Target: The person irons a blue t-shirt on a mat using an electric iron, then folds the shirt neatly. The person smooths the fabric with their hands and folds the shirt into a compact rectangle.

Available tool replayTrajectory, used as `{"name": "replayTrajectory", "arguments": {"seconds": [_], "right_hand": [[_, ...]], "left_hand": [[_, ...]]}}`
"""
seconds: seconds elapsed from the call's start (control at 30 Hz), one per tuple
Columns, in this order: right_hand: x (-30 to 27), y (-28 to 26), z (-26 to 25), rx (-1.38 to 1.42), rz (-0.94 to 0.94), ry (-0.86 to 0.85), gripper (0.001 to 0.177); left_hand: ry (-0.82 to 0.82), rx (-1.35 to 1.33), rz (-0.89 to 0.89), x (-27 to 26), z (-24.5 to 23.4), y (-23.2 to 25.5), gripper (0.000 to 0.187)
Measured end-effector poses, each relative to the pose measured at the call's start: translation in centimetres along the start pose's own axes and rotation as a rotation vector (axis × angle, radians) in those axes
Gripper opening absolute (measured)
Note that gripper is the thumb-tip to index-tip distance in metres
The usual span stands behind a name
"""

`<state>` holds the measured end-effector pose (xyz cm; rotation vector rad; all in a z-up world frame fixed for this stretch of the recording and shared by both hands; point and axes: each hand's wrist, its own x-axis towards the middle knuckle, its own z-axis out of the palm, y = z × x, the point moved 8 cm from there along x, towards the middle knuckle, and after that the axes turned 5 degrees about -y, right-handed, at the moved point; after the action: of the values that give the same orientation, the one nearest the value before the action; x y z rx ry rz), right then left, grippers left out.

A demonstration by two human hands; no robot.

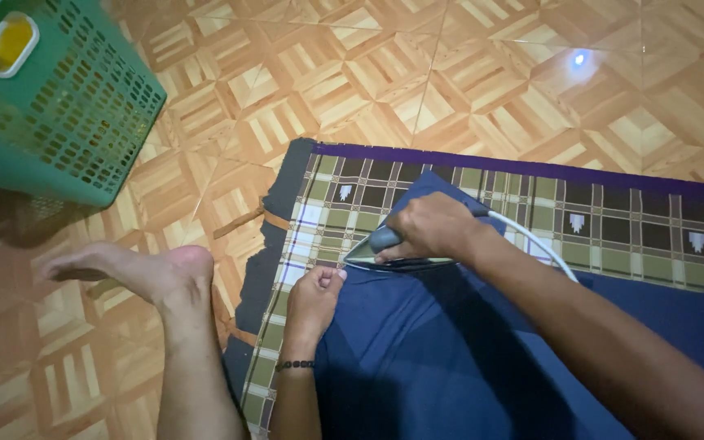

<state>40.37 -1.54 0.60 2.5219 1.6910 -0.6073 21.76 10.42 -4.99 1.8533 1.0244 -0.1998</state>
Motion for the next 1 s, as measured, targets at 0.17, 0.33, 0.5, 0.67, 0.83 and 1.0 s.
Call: {"name": "replayTrajectory", "arguments": {"seconds": [0.17,0.33,0.5,0.67,0.83,1.0], "right_hand": [[1.4,2.2,0.6,-0.043,0.017,0.064,0.059],[0.5,7.3,0.1,-0.068,0.148,0.107,0.058],[-1.1,11.3,-0.8,-0.007,0.291,0.114,0.061],[-2.6,14.3,-0.9,0.033,0.406,0.157,0.063],[-4.9,15.0,-1.7,0.074,0.468,0.153,0.058],[-6.9,15.9,-1.8,0.105,0.517,0.208,0.054]], "left_hand": [[0.023,0.003,0.004,0.8,0.2,-0.7,0.028],[0.018,0.018,0.000,0.8,0.5,-0.5,0.027],[0.020,0.024,-0.014,0.4,0.3,0.1,0.028],[-0.002,-0.007,-0.028,0.2,0.6,0.2,0.028],[-0.008,-0.016,-0.033,0.6,0.7,0.1,0.028],[-0.014,0.092,-0.052,0.7,0.8,1.3,0.028]]}}
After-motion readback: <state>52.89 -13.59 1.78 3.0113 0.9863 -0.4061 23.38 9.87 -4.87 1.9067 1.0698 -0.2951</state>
